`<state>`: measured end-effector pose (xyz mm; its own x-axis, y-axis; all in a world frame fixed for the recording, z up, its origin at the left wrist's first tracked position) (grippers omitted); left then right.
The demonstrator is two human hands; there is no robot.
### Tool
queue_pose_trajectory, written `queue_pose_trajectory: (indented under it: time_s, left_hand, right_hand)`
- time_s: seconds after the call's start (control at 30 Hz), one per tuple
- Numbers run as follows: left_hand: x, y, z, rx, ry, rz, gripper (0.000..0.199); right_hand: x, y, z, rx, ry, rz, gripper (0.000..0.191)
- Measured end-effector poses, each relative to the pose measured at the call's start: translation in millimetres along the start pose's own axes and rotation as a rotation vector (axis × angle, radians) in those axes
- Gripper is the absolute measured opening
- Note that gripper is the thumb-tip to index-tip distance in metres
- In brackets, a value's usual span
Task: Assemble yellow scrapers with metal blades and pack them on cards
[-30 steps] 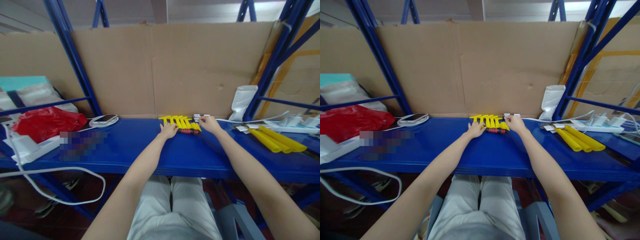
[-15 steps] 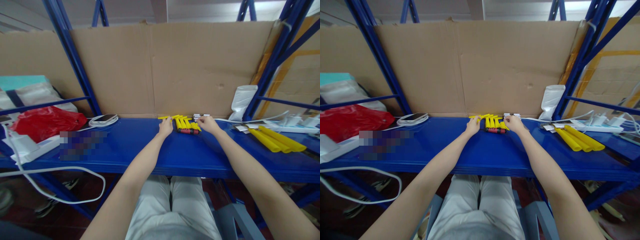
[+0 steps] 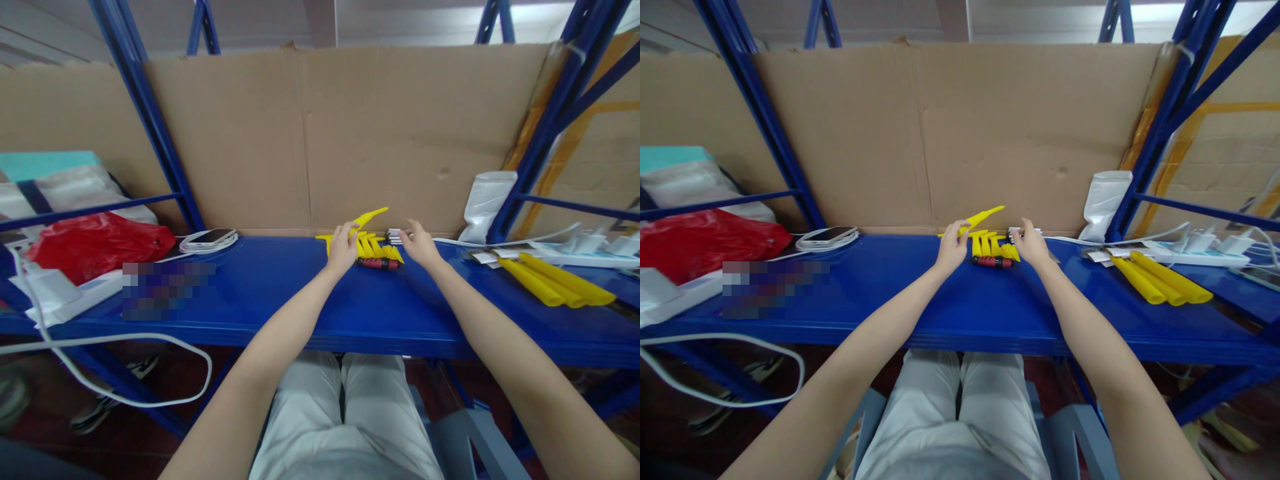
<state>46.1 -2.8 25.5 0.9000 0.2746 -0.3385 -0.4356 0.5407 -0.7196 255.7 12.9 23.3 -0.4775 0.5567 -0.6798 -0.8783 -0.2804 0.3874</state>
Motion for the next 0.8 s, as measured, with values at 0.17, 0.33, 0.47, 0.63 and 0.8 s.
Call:
queue_pose_trajectory:
  time_s: [0.17,0.33,0.47,0.63,0.8]
  left_hand:
    - [9.4,-15,-13,0.156,0.178,-0.013,0.025]
    - [12.4,-24,-20,0.265,0.286,0.019,0.025]
    - [14.1,-23,-21,0.242,0.336,0.083,0.026]
    - [19.0,-13,-19,0.216,0.362,0.101,0.047]
    - [21.4,-3,-17,0.095,0.362,0.207,0.055]
  right_hand:
    - [-3,-7,3,0.089,-0.123,0.141,0.056]
    - [-5,-11,7,0.308,-0.191,0.541,0.048]
    - [-7,-8,6,0.393,-0.214,0.677,0.041]
    - [-7,-8,4,0.338,-0.217,0.588,0.04]
    - [-2,-9,5,0.141,-0.213,0.446,0.04]
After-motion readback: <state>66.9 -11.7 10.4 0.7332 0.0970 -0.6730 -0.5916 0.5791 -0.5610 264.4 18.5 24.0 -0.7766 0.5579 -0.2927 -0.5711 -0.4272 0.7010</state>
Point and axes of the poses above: each hand's wrist, its own z-axis towards the middle knuckle, its own x-axis out of the palm, y = z × x, the point moved 3 cm from there along z, towards the middle knuckle, and after that the axes turned 7 degrees about -x, right-handed, at the moved point
